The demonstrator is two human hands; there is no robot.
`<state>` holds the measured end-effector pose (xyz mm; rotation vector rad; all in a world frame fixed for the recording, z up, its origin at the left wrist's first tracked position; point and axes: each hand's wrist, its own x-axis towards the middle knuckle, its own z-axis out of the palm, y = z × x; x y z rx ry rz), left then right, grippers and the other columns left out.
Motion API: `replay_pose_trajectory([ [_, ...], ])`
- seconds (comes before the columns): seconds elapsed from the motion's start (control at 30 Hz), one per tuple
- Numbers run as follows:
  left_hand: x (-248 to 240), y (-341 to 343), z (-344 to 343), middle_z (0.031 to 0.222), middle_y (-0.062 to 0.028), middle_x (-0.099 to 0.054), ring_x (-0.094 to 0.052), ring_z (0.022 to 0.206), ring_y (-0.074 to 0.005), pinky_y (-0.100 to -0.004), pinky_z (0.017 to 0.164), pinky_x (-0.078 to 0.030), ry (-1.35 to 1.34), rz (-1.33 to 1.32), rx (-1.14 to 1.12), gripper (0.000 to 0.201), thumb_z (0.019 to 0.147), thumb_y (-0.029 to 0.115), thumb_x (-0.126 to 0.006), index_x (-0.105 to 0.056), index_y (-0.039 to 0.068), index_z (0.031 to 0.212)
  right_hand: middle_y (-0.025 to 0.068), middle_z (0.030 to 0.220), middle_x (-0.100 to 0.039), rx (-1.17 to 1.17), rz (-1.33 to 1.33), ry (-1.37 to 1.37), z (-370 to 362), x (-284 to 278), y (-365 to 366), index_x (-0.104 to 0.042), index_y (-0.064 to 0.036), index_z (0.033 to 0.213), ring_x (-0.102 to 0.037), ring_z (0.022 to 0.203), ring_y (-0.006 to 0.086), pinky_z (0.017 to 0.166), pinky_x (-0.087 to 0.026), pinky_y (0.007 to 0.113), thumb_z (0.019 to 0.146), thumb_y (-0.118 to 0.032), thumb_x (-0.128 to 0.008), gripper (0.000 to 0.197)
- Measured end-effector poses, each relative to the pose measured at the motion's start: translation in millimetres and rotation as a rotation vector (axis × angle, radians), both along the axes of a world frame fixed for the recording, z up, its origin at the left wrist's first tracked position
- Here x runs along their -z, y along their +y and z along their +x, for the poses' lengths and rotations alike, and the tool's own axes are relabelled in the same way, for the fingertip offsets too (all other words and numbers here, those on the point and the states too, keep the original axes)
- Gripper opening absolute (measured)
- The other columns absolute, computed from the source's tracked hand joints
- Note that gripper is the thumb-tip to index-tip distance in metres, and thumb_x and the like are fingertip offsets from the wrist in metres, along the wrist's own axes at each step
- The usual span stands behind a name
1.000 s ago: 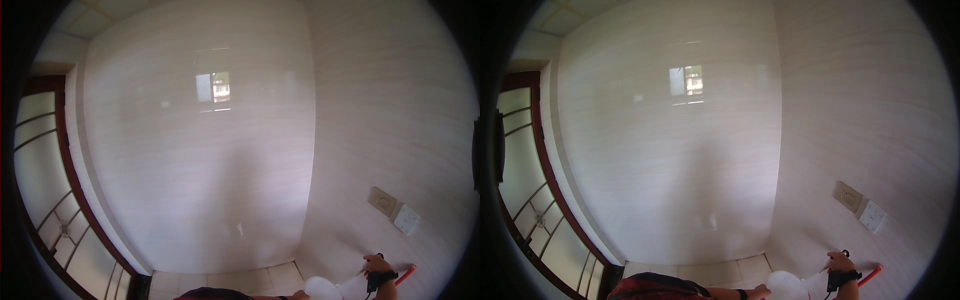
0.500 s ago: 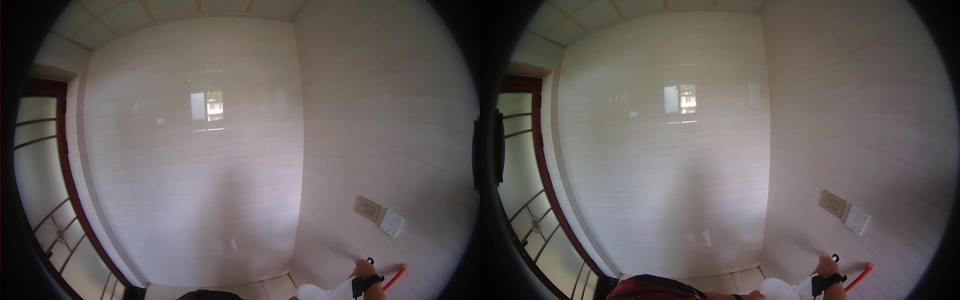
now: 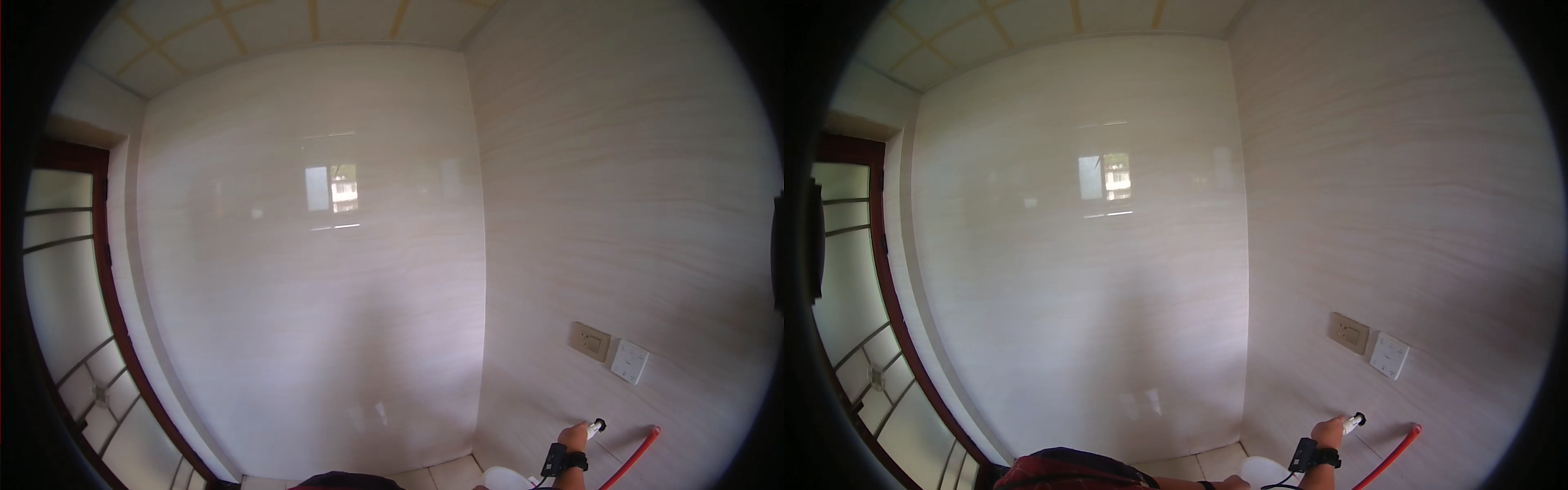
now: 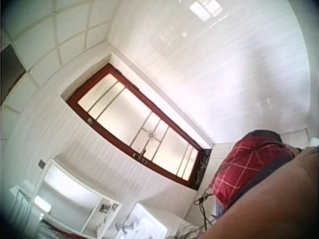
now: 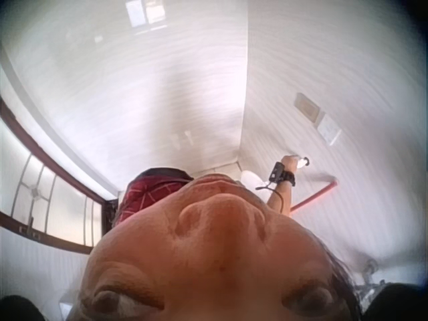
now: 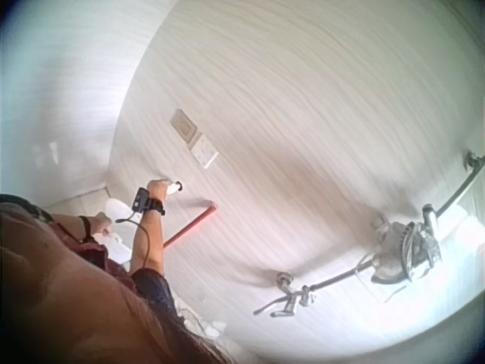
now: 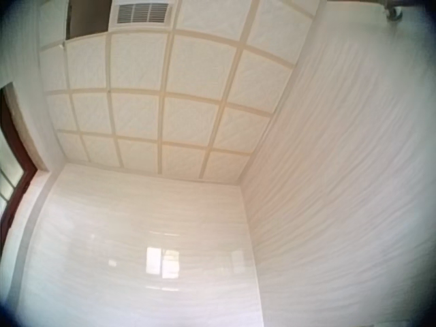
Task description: The person sweeps a tiled bathroom floor with a long-handled broom, moving debris toward a drain. They carry a white bucket, briefly fill it with water from a wall tap, and continue sweeping around the toilet and sink.
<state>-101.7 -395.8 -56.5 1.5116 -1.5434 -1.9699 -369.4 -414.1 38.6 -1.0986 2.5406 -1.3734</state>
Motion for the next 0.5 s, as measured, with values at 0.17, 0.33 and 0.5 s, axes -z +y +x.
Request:
replay_pose_trajectory([
  [0.17,17,-1,-2,0.061,-0.0196,-0.063,-0.06,0.044,-0.0239,-0.0364,0.039,-0.046,0.06,-0.037,0.054,0.034,0.082,0.02,-0.055,-0.06,-0.008,0.063,0.0293,0.097,-0.06,-0.376,0.065,0.103,-23,-18,30,-0.044,0.0045,0.113,-0.061,0.088,0.0427,0.076,-0.05,0.047,0.077,-0.014,-0.055,0.042],
  [0.33,38,-3,2,0.058,-0.0158,-0.062,-0.059,0.045,-0.0209,-0.0356,0.041,-0.044,0.318,-0.24,0.295,0.036,0.087,0.024,-0.05,-0.055,0.003,0.059,0.0149,0.111,-0.059,-0.395,0.371,0.75,-29,-81,83,-0.054,-0.0202,0.121,-0.055,0.108,0.0289,0.088,-0.046,0.044,0.064,-0.03,-0.074,0.061],
  [0.5,46,8,-15,0.052,-0.0163,-0.06,-0.061,0.044,-0.022,-0.0362,0.041,-0.047,0.134,-0.216,0.152,0.032,0.077,0.015,-0.052,-0.057,0.0,0.049,0.0077,0.094,-0.06,-0.773,0.428,1.128,-30,-99,80,-0.065,-0.0125,0.079,-0.059,0.092,0.0235,0.079,-0.046,0.04,0.076,-0.024,-0.059,0.014],
])
